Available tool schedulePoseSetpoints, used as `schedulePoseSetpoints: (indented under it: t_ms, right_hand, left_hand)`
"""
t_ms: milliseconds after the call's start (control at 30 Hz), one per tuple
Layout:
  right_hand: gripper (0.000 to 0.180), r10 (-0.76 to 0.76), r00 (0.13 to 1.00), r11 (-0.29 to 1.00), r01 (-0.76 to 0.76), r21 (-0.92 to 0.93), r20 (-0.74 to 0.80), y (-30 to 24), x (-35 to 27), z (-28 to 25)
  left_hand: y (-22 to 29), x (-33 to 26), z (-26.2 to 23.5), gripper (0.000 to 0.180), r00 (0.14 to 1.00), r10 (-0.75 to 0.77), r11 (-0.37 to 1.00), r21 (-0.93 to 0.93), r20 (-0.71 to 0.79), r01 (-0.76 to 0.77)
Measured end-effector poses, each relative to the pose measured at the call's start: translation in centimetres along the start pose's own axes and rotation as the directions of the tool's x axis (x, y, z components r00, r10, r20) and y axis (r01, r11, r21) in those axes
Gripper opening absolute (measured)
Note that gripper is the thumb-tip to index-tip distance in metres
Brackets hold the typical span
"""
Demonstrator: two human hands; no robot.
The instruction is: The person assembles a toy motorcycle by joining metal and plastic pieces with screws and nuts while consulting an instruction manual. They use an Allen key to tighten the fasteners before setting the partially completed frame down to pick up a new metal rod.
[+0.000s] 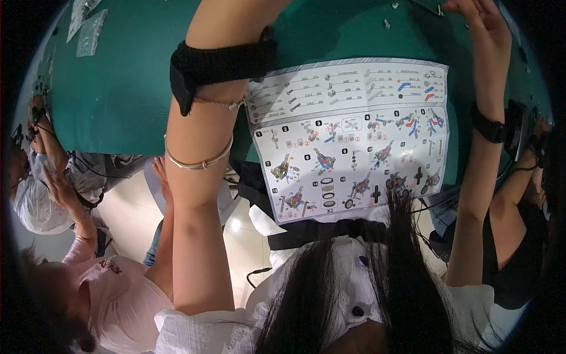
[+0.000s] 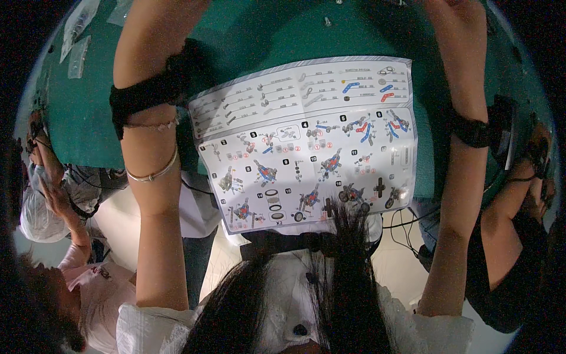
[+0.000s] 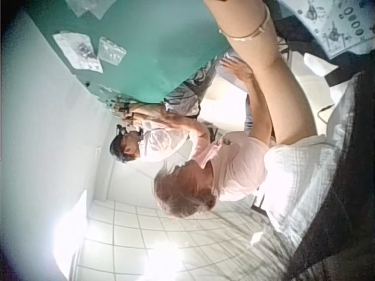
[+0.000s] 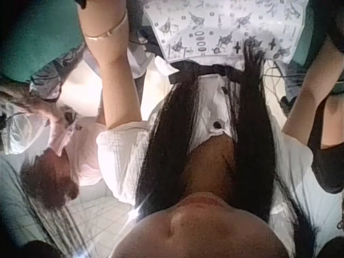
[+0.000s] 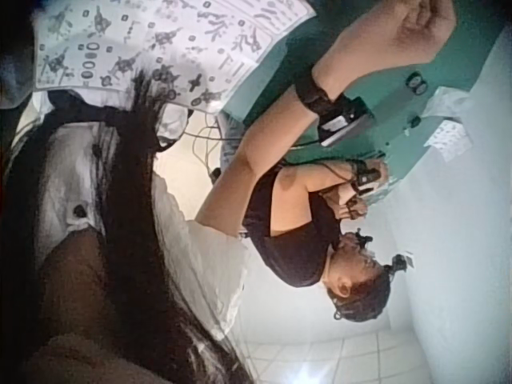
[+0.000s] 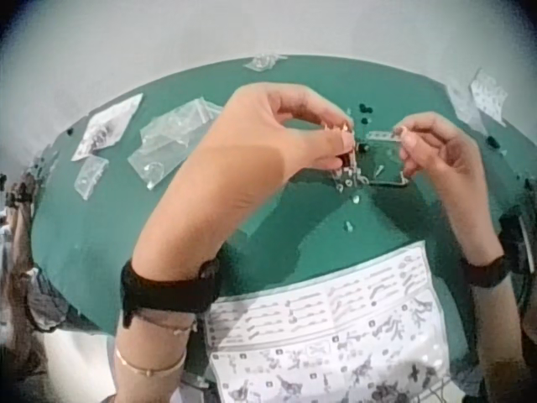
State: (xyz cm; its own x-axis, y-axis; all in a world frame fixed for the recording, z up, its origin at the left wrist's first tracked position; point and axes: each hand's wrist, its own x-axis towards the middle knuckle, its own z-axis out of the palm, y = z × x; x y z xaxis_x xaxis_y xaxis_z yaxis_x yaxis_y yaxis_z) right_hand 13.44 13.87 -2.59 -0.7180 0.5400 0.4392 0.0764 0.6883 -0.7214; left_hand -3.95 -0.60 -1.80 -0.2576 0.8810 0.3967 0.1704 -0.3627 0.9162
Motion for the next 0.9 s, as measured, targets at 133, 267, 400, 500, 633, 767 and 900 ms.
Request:
schedulePoseSetpoints:
  t_ms: [133,267,400,500,633,767,900]
  right_hand:
    - [0.015,0.001,1.0,0.999,0.0,0.044,-0.021,-1.1,-0.2,0.1]
    - [0.015,0.009,0.99,0.982,-0.035,0.185,0.142,-1.5,-0.3,-0.4]
    - [0.015,-0.062,0.998,0.996,0.06,0.062,0.03,-0.3,-0.4,0.3]
    - [0.014,0.012,0.999,0.995,-0.015,0.096,0.034,-1.4,-0.2,0.7]
    - [0.01,-0.069,0.998,0.991,0.069,0.112,0.002,0.0,-0.4,0.5]
    - [0.009,-0.031,0.998,0.99,0.024,0.141,0.051,-1.1,-0.3,0.0]
    - [0.016,-0.057,0.998,0.99,0.055,0.131,0.012,0.6,-0.2,-0.3]
  left_hand:
    - [0.2,-0.3,0.0,0.015,1.0,0.009,1.0,0.012,0.002,-0.009]
    - [-0.1,-0.1,0.2,0.015,0.998,-0.019,0.996,0.083,-0.064,0.024]
    - [0.7,-0.5,0.2,0.016,0.999,-0.025,0.999,0.036,-0.028,0.026]
    - [0.4,-0.3,-0.3,0.016,1.0,0.004,0.999,0.04,0.001,-0.004]
    - [1.0,0.0,0.3,0.017,1.0,0.022,1.0,0.007,-0.006,-0.022]
    - [1.2,-0.1,0.0,0.017,0.982,-0.182,0.983,0.023,-0.044,0.183]
    - [3.0,0.7,0.5,0.017,0.919,-0.386,0.922,-0.071,-0.077,0.381]
